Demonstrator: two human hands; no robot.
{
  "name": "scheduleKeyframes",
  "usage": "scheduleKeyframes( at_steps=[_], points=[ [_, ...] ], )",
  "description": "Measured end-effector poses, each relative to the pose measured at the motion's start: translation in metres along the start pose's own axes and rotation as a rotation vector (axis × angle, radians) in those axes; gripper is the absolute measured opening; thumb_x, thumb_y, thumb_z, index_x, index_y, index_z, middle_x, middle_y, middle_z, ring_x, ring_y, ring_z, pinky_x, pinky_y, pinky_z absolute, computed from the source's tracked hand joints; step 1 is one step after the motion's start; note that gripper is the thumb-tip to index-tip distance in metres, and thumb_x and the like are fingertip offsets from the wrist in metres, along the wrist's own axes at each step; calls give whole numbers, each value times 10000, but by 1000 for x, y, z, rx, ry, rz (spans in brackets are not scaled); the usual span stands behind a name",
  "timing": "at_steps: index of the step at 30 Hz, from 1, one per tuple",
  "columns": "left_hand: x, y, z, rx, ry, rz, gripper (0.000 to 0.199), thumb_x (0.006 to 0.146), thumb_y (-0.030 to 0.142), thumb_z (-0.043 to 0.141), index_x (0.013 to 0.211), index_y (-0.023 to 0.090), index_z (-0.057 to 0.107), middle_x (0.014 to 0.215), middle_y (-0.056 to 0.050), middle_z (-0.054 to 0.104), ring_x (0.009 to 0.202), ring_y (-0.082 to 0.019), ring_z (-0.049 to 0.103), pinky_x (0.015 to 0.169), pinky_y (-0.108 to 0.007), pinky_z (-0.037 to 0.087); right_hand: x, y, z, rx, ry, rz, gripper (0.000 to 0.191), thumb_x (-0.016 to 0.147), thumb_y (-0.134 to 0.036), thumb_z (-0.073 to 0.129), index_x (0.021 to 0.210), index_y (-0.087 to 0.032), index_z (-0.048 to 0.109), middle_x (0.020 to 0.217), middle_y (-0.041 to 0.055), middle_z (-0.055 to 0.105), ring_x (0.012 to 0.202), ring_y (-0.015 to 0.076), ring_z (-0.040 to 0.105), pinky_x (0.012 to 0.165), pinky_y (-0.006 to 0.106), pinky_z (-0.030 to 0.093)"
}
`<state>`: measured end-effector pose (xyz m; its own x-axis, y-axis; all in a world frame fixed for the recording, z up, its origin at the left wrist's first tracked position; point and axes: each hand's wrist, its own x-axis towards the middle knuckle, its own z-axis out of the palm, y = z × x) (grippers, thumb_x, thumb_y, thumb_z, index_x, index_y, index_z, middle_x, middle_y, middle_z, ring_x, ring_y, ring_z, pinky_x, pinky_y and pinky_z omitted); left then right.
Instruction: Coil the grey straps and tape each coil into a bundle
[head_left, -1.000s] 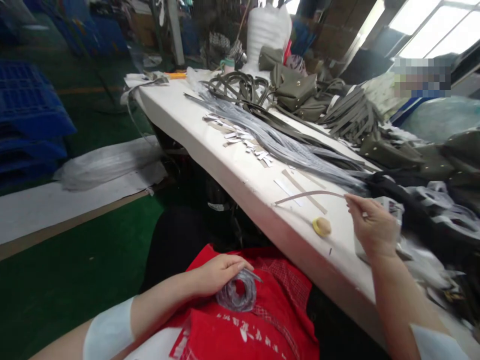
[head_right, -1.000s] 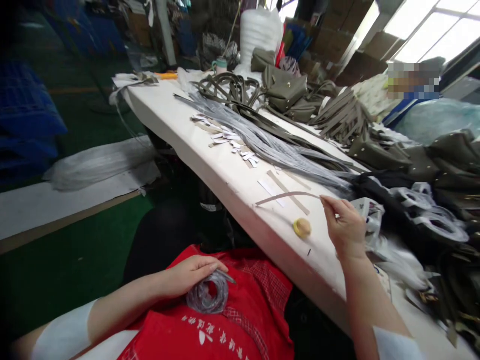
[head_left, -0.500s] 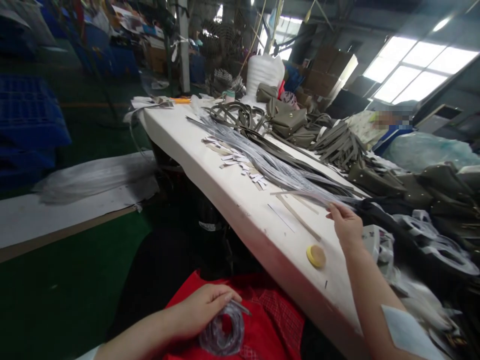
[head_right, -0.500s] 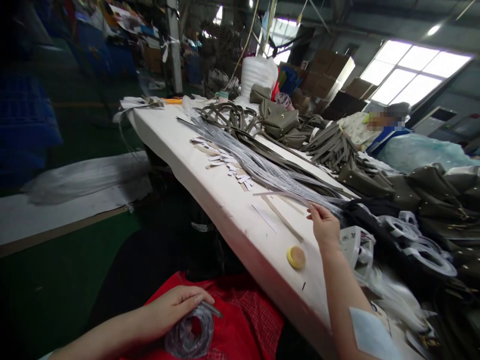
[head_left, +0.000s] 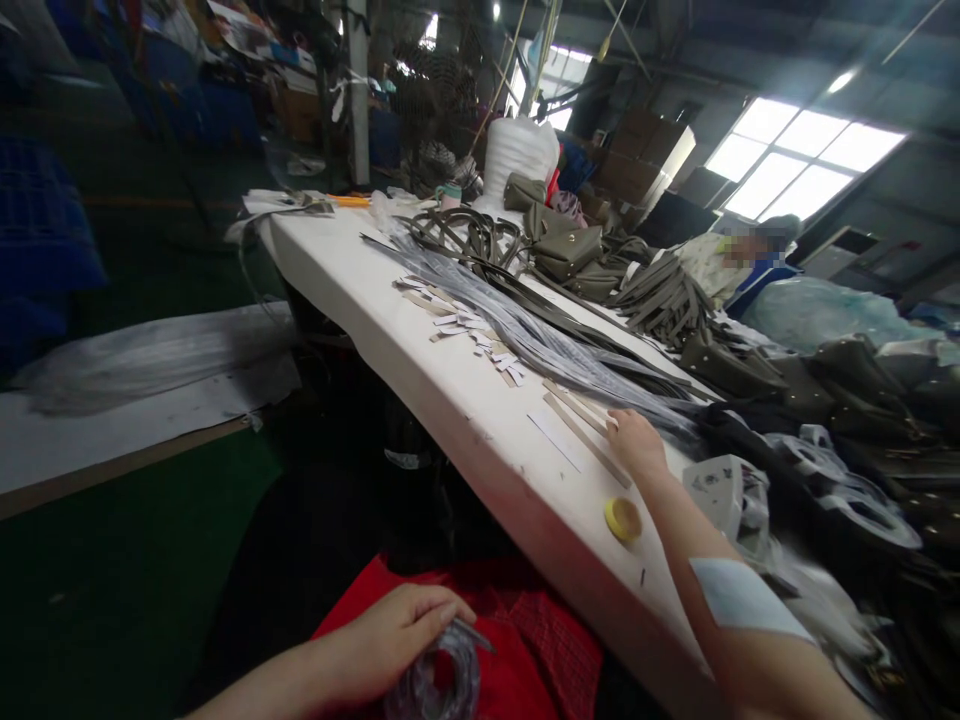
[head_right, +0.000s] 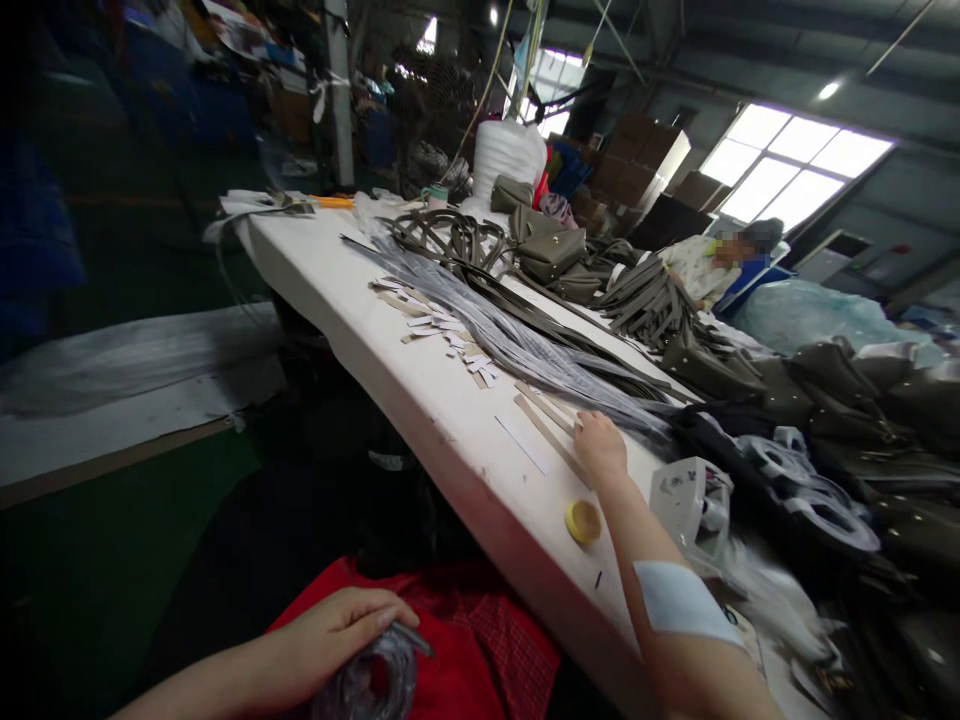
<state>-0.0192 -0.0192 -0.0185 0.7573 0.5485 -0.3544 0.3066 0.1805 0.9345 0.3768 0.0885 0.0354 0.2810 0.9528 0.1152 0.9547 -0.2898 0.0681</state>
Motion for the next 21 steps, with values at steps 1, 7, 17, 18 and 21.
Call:
scheduleKeyframes(
  at_steps=[1,7,17,18,21],
  points=[
    [-1,0,0,-5,4,-2,485,916,557,425,1039,188,714,955,-28,721,864,-176,628,800,-245,483,8,2,2,-28,-33,19,288,942,-206,460,1156,-108,627,1166,163,623,1077,242,582,966,376,434],
    [-6,1,-1,-18,42,22,472,920,548,428,1058,192,705,1004,-35,727,934,-194,643,842,-257,484,29,5,0,-136,-145,40,284,931,-353,572,1130,-152,602,1136,76,625,969,193,623,846,406,526],
    [-4,0,-5,-76,28,10,466,934,487,430,1105,136,684,1114,-86,709,1027,-215,637,936,-304,466,-81,-62,-58,215,-99,-228,281,936,-316,362,1032,-210,604,802,45,692,712,199,629,623,278,411],
    [-3,-1,-4,-102,14,13,457,936,470,432,1116,129,679,1128,-91,704,1038,-213,632,947,-306,461,-105,-72,-64,299,-126,-289,289,934,-368,367,961,-230,620,731,29,680,658,196,615,601,277,402],
    [2,-5,-1,-159,-27,8,443,938,424,443,1125,95,673,1149,-114,695,1048,-219,626,963,-319,457,-167,-96,-78,492,-370,-472,306,915,-449,430,785,-267,638,671,10,675,594,179,593,560,267,394]
  ],
)
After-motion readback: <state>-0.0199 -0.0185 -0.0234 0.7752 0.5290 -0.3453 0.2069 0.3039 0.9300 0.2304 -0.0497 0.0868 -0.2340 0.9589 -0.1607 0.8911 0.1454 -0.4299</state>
